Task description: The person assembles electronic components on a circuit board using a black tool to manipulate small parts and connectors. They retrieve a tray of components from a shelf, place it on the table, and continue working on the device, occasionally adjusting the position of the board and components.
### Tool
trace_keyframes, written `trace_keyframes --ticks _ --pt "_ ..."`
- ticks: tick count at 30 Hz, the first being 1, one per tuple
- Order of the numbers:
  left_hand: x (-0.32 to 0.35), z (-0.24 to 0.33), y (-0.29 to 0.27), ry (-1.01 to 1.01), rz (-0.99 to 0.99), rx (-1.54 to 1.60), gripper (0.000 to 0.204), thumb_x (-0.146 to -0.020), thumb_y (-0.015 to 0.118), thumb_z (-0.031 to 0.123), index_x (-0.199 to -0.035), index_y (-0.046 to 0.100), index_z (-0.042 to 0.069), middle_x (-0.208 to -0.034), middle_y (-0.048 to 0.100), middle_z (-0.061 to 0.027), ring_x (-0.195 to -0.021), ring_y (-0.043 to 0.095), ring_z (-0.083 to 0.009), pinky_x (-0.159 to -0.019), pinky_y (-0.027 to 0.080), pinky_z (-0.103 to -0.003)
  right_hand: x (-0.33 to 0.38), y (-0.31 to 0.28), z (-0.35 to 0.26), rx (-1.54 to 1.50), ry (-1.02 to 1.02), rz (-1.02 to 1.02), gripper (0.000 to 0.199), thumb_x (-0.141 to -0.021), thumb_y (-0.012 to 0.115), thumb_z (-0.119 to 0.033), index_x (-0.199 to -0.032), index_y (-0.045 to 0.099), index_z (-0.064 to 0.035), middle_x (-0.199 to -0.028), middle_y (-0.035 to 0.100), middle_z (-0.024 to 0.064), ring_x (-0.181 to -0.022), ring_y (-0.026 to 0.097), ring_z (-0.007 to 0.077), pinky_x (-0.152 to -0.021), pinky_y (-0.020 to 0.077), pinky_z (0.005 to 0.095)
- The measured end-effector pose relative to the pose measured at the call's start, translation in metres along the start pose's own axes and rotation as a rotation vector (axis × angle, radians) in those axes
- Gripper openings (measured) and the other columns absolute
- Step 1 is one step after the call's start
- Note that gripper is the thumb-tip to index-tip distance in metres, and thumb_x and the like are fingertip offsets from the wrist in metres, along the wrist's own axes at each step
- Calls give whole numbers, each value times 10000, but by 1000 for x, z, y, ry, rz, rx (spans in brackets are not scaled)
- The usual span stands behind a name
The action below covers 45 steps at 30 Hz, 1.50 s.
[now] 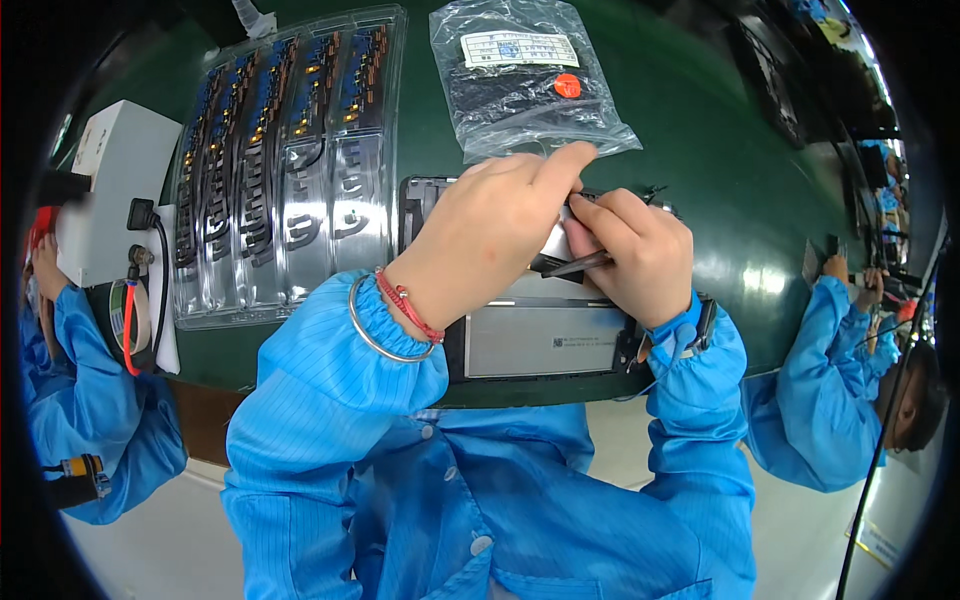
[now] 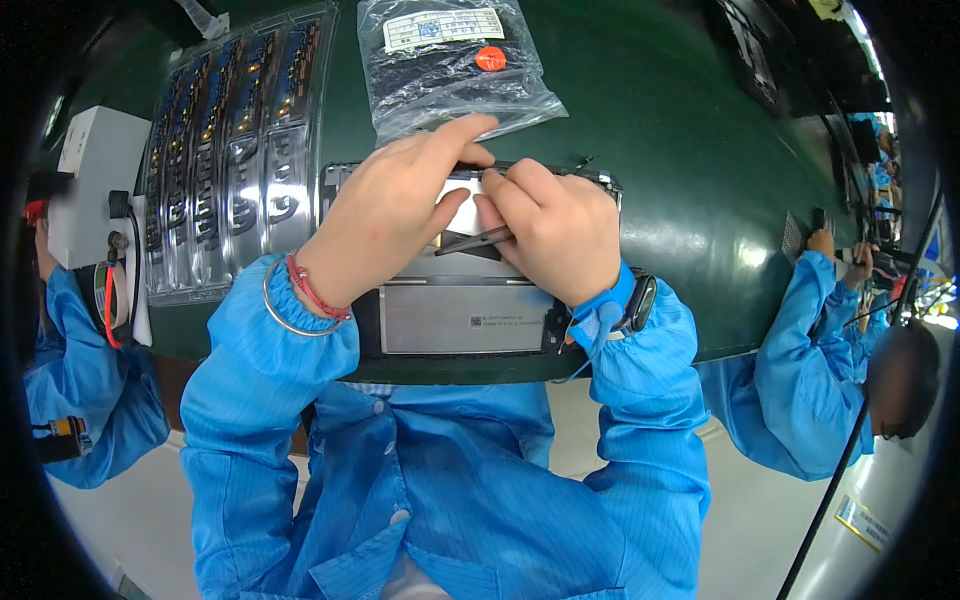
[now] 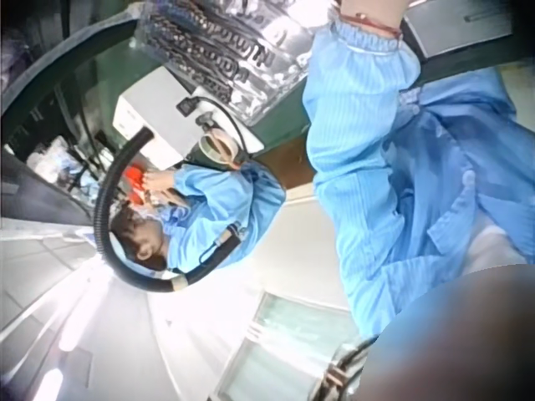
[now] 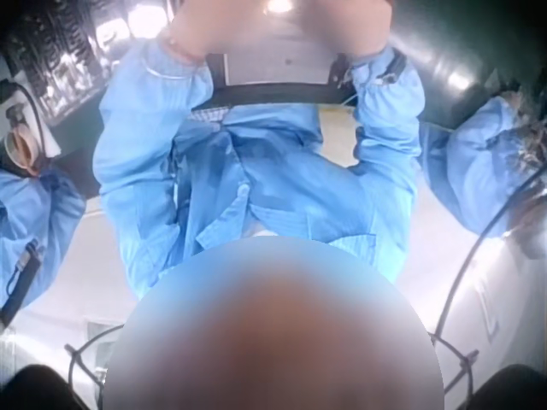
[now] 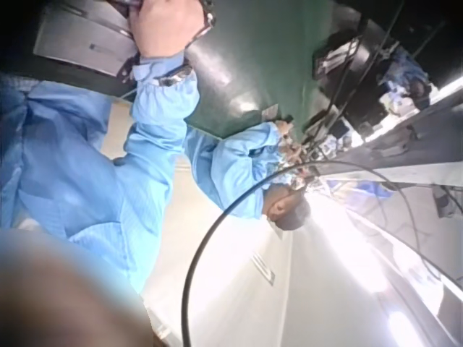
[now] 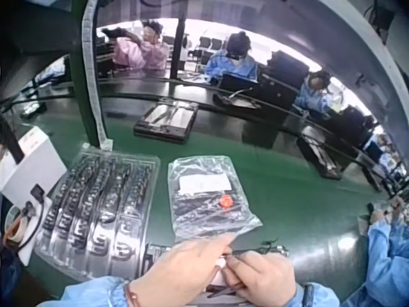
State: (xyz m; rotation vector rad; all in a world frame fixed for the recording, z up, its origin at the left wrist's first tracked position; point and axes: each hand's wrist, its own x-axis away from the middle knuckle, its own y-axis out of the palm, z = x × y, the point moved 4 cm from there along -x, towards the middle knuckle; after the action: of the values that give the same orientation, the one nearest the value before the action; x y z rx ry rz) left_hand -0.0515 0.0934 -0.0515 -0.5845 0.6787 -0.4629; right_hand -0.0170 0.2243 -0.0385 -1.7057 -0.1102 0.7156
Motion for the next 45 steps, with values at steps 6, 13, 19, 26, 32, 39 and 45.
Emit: trace_keyframes --ticks 6,13,19,26,32,39,45 --pt "-1 13 3 136 -73 -375 521 -695 563 5 -1200 442 46 -867 608 -56 -853 579 -218 -835 416 -354 17 -44 46 -242 235 215 136 -713 606 -50 -839 657 -50 -786 605 84 -683 599 221 -575 472 291" --pt "-2 28 11 185 -120 -492 473 -635 589 60 -1103 526 40 -900 598 -69 -930 559 -189 -933 359 -410 27 -10 109 -456 733 -74 257 -786 603 -231 -882 640 4 -722 606 96 -672 570 144 -586 433 259" --pt "-1 18 -1 112 -184 -365 404 -678 526 33 -1080 535 61 -997 597 -89 -1005 543 -224 -970 327 -431 12 3 104 -732 592 -200 251 -790 586 -189 -933 634 12 -734 612 37 -685 552 92 -628 424 217" --pt "5 14 -1 149 -167 -333 315 -697 508 22 -998 589 71 -1059 586 -53 -1044 518 -221 -977 324 -425 51 -25 73 -918 707 218 247 -771 531 -32 -1008 601 -11 -751 585 26 -707 543 77 -635 421 202" --pt "3 17 -1 168 -172 -369 271 -699 531 27 -952 617 71 -1064 587 -40 -1038 513 -221 -956 341 -406 65 -24 58 -951 798 257 184 -752 548 -5 -928 603 4 -716 537 -10 -606 447 17 -524 316 156" --pt "2 20 1 170 -181 -457 265 -705 542 36 -950 625 93 -1063 589 -19 -990 525 -205 -933 357 -390 72 -17 69 -798 843 254 222 -751 637 -48 -964 592 -4 -722 545 -36 -559 401 -1 -492 281 155" --pt "5 26 4 178 -163 -577 254 -720 541 45 -952 621 111 -1073 586 5 -993 526 -198 -925 362 -427 68 -22 63 -567 841 269 246 -725 668 -69 -950 586 -13 -675 584 -5 -584 484 36 -515 362 180"
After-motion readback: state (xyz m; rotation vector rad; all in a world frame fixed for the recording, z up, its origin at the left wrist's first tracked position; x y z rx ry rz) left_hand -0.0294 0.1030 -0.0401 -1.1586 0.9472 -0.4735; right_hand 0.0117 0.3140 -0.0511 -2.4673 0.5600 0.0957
